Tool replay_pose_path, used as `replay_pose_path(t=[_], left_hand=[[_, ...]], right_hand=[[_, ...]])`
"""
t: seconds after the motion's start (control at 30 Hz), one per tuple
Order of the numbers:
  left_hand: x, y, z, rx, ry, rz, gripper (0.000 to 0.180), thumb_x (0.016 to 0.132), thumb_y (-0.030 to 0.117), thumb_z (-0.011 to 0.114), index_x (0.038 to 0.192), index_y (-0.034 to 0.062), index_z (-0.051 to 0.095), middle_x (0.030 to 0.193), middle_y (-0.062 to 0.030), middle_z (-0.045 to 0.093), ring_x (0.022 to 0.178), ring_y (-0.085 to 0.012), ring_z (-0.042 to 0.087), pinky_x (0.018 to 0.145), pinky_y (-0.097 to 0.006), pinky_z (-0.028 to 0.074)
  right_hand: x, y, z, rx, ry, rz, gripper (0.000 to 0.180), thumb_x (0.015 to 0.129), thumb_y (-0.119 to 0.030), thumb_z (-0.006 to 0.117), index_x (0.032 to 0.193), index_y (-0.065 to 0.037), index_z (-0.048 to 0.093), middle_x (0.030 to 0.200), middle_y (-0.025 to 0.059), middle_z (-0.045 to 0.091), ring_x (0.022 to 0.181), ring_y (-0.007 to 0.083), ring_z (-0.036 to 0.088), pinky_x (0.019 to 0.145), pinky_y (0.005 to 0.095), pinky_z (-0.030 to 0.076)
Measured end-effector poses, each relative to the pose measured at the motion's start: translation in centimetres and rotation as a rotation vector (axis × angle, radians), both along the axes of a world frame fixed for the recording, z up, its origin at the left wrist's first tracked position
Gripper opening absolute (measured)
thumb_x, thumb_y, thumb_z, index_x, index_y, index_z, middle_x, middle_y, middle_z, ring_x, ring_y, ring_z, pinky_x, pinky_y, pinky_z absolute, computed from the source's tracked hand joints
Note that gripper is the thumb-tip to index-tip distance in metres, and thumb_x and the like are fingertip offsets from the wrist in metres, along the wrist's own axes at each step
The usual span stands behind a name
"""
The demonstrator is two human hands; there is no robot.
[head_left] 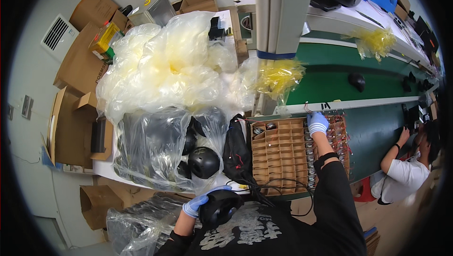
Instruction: Assembling small electronic fans by inserting motor assemblies into plastic housings.
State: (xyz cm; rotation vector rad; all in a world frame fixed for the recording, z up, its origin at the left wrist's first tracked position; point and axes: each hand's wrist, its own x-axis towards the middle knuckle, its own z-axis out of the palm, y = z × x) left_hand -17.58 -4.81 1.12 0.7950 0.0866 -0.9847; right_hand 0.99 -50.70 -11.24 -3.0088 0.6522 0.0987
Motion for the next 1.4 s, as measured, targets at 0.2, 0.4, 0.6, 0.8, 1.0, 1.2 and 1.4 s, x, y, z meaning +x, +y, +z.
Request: replay_pose_path(t=[0.2, 0.4, 0.6, 0.8, 1.0, 1.2, 1.4], left_hand=[[-0.1, 0.7, 0.2, -0.029, -0.017, 0.001, 0.087, 0.077, 0.056, 0.055, 0.136, -0.0045, 0.031, 0.135, -0.0192, 0.04, 0.125, -0.0255, 0.04, 0.108, -0.036, 0.023], [0.2, 1.4, -0.5, -0.02, -0.068, -0.006, 0.087, 0.08, 0.056, 0.051, 0.134, -0.0083, 0.032, 0.133, -0.0208, 0.043, 0.121, -0.0274, 0.046, 0.106, -0.036, 0.03], [-0.4, 3.2, -3.0, 0.026, 0.08, 0.006, 0.088, 0.079, 0.056, 0.053, 0.135, -0.0075, 0.03, 0.132, -0.0219, 0.043, 0.119, -0.0288, 0.047, 0.105, -0.037, 0.031], [1.6, 1.5, -1.1, -0.048, 0.077, -0.085, 0.089, 0.078, 0.055, 0.053, 0.136, -0.0073, 0.028, 0.134, -0.0227, 0.041, 0.121, -0.0301, 0.045, 0.107, -0.038, 0.029], [2.8, 0.0, -0.5, -0.055, -0.051, -0.222, 0.09, 0.078, 0.058, 0.049, 0.136, -0.0075, 0.027, 0.137, -0.022, 0.037, 0.125, -0.0297, 0.04, 0.108, -0.037, 0.025], [2.8, -0.6, -0.4, -0.028, -0.037, -0.275, 0.092, 0.077, 0.059, 0.048, 0.136, -0.0079, 0.026, 0.135, -0.0223, 0.039, 0.125, -0.0293, 0.041, 0.108, -0.037, 0.026], [2.9, -0.7, 0.0, -0.004, 0.014, -0.211, 0.096, 0.074, 0.058, 0.059, 0.137, -0.0066, 0.026, 0.131, -0.0225, 0.043, 0.119, -0.0282, 0.047, 0.104, -0.036, 0.033]], right_hand=[[-0.6, 2.3, 1.0, 0.261, -0.049, -0.105, 0.03, 0.08, -0.029, 0.056, 0.09, -0.002, 0.065, 0.091, 0.0207, 0.064, 0.081, 0.0335, 0.063, 0.075, 0.0398, 0.049], [-4.0, -0.1, -4.6, 0.994, -0.639, -0.108, 0.014, 0.083, -0.013, 0.059, 0.084, 0.001, 0.062, 0.072, 0.0029, 0.06, 0.064, 0.0101, 0.052, 0.064, 0.0258, 0.045], [-9.2, 2.5, 3.7, 1.655, -0.819, -0.231, 0.008, 0.083, -0.011, 0.06, 0.087, -0.004, 0.06, 0.075, -0.0009, 0.053, 0.066, 0.0083, 0.047, 0.059, 0.0211, 0.037], [-14.8, 4.3, 7.1, 2.429, -0.321, -0.19, 0.012, 0.078, -0.011, 0.062, 0.081, 0.0, 0.057, 0.09, 0.0114, 0.06, 0.084, 0.0226, 0.058, 0.077, 0.0327, 0.049], [-17.1, 4.2, 0.2, 1.98, -0.174, -0.579, 0.01, 0.082, -0.009, 0.059, 0.088, -0.002, 0.058, 0.084, 0.0118, 0.063, 0.073, 0.0217, 0.061, 0.067, 0.0337, 0.052], [-18.7, 3.0, 0.7, 0.533, -0.657, -0.18, 0.019, 0.085, -0.016, 0.057, 0.095, -0.001, 0.062, 0.084, 0.0154, 0.063, 0.081, 0.0293, 0.061, 0.076, 0.0358, 0.048], [-20.2, 7.1, 7.0, 0.614, 0.275, 0.078, 0.041, 0.073, -0.043, 0.067, 0.092, -0.006, 0.065, 0.088, 0.0157, 0.061, 0.084, 0.0323, 0.06, 0.078, 0.0389, 0.048]])
